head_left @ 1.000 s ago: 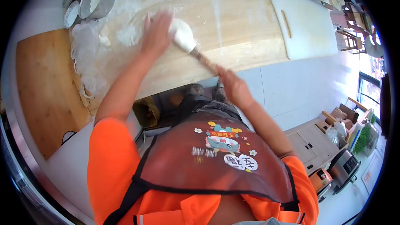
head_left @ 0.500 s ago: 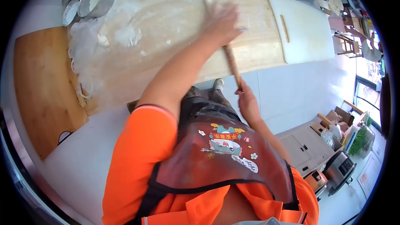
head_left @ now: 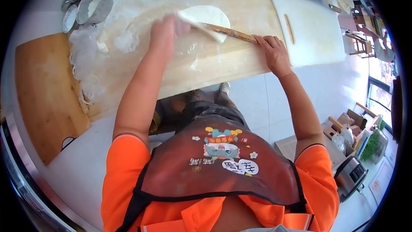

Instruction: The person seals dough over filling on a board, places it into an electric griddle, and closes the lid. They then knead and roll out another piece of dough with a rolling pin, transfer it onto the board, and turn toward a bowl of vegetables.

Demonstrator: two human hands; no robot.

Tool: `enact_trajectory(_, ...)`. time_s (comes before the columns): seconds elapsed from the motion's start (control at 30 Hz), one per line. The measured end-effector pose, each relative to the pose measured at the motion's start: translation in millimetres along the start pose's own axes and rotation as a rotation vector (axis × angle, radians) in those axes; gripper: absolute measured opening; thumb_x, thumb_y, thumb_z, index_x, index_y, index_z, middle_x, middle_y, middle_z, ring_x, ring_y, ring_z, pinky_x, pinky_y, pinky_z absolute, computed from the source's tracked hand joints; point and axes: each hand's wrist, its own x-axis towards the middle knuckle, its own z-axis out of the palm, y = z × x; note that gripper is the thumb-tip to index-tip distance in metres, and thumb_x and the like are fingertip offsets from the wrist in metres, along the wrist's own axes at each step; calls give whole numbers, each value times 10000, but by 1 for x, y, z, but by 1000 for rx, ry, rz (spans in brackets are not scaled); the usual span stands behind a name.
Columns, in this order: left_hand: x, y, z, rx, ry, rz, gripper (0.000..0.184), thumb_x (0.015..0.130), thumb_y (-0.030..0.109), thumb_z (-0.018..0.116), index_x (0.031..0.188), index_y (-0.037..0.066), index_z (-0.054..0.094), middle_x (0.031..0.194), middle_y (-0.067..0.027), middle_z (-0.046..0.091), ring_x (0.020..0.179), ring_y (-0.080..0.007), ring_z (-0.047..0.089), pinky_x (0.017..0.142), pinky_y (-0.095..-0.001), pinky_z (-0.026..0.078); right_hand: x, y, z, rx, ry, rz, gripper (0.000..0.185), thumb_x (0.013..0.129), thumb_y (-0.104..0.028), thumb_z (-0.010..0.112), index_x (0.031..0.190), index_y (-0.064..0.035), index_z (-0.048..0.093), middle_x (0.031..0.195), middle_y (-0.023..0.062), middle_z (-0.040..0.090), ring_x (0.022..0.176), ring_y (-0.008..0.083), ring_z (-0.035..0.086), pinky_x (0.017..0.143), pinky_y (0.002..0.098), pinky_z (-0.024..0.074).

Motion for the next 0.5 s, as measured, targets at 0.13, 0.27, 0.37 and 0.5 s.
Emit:
enact_trajectory(0.13,33,-17,30,848,40,777,477,1013,322,608,1399,47,564,1428,-174,586,1348,-310,549,1122,-520,423,-10,-11,-7,66,-19,-40,522,851,19,571,1340,-130,677,1077,81,651,985,298,620,859,426,515)
enact_trajectory(0.27,-41,-48,4,1068,-233,814,606,976,325,623,1513,81,483,1621,-162,401,1514,-336,354,1243,-525,261,-59,-36,-13,219,-142,32,578,839,50,560,1375,-143,661,1096,94,648,988,309,642,821,424,555)
enact_trajectory(0.37,-91,-66,-21,1091,-255,737,661,944,302,658,1541,101,458,1628,-168,388,1518,-350,344,1245,-540,255,-85,-66,-22,335,-301,42,671,821,91,558,1423,-196,633,1140,100,646,1007,308,659,830,401,582)
enact_trajectory(0.5,-35,-52,5,1170,-50,709,643,980,307,625,1572,152,429,1644,-145,377,1533,-335,328,1242,-573,245,-50,-47,-27,215,-261,89,577,895,47,561,1425,-168,636,1158,110,661,1000,304,687,826,379,594)
